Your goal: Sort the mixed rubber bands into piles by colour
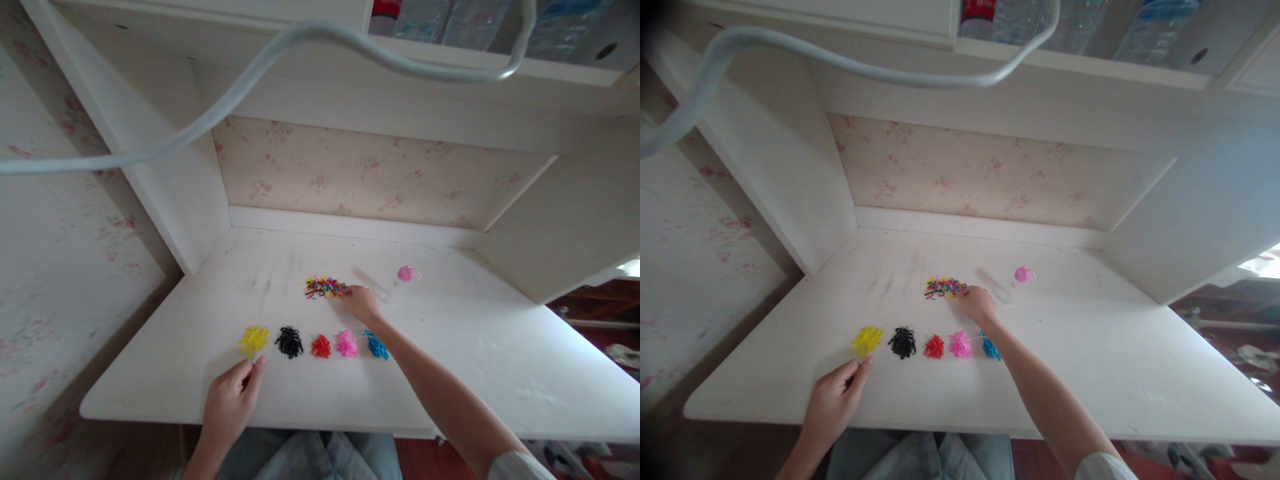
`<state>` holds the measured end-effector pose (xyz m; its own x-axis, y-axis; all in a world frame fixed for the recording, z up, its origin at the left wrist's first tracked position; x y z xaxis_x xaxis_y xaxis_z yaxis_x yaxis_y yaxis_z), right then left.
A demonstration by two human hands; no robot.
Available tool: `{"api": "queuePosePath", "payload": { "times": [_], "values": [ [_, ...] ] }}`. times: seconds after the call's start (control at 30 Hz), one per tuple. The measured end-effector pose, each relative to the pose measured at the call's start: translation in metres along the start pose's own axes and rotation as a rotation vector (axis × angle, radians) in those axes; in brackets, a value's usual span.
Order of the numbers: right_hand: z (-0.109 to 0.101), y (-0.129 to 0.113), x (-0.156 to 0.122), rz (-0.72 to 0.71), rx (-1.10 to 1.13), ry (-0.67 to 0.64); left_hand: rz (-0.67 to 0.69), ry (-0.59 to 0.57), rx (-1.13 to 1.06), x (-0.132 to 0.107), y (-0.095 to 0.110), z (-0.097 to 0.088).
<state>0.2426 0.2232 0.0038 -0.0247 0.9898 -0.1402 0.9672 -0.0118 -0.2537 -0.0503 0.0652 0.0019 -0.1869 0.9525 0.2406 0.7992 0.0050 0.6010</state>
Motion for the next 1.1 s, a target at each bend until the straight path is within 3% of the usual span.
{"api": "queuePosePath", "payload": {
  "times": [0.33,0.8,1.1],
  "values": [
    [-0.002,-0.007,-0.002,-0.101,-0.03,0.003,-0.002,0.001,0.008,-0.001,-0.001,0.001],
    [0.001,0.002,-0.014,-0.114,-0.086,-0.021,0.031,0.028,0.021,-0.002,0.005,-0.003],
    [-0.001,0.009,-0.013,-0.075,-0.1,-0.033,-0.035,0.006,-0.044,0.001,0.001,-0.002]
  ]
}}
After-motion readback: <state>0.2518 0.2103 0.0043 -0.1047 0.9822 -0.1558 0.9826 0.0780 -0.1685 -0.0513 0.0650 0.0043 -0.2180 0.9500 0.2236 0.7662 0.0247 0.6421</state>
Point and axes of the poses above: each hand's wrist, its own x-axis towards the middle knuckle, its own z-axis out of the palm, y = z × x, the point moved 7 cm from there along x, towards the middle knuckle, and after that the axes turned 9 degrees about -z, right-handed, at the moved point
